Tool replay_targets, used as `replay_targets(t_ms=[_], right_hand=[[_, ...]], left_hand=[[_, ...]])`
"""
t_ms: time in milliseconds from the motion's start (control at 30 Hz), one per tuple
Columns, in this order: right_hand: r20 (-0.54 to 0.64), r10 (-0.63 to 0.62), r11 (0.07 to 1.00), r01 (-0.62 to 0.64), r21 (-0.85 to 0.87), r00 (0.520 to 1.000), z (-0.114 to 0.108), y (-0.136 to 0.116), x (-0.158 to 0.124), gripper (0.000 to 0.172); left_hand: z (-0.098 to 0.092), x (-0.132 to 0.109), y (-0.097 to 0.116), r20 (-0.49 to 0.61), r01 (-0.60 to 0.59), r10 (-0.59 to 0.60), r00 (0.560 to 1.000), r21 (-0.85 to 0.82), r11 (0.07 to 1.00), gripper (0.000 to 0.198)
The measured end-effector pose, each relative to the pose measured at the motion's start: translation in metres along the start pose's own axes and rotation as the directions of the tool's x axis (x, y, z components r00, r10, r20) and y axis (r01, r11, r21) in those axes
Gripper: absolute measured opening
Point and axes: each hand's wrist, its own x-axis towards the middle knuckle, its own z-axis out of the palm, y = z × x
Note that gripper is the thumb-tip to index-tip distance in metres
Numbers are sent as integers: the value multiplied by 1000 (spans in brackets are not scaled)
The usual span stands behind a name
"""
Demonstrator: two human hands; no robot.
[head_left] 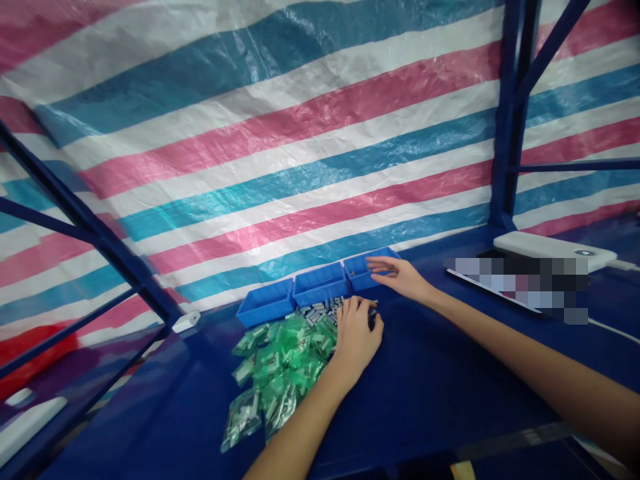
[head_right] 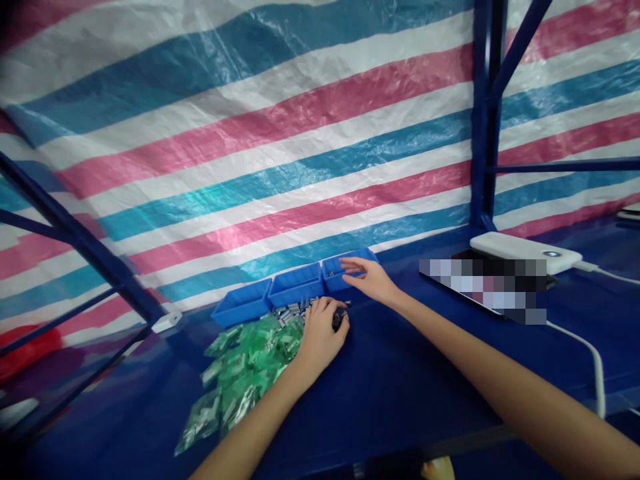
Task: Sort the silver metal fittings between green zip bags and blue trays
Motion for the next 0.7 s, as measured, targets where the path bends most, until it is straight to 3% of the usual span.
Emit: replay_targets(t_ms=[100,233,433,700], right_hand=[[149,-34,971,68,-230,988,1,3,-4,22],[291,20,909,104,-404,957,2,8,-10,19],[295,49,837,122,-534,954,5,3,-15,17],[285,68,834,102,-542,956,13,1,-19,17]], left_hand=[[-1,1,0,-17,43,-43,999,19,999,14],[-1,1,0,-19,40,-39,999,34,999,13],[-2,0,2,-18,45,-44,999,35,998,12],[1,0,-1,-2,48,-48,999,64,997,10]])
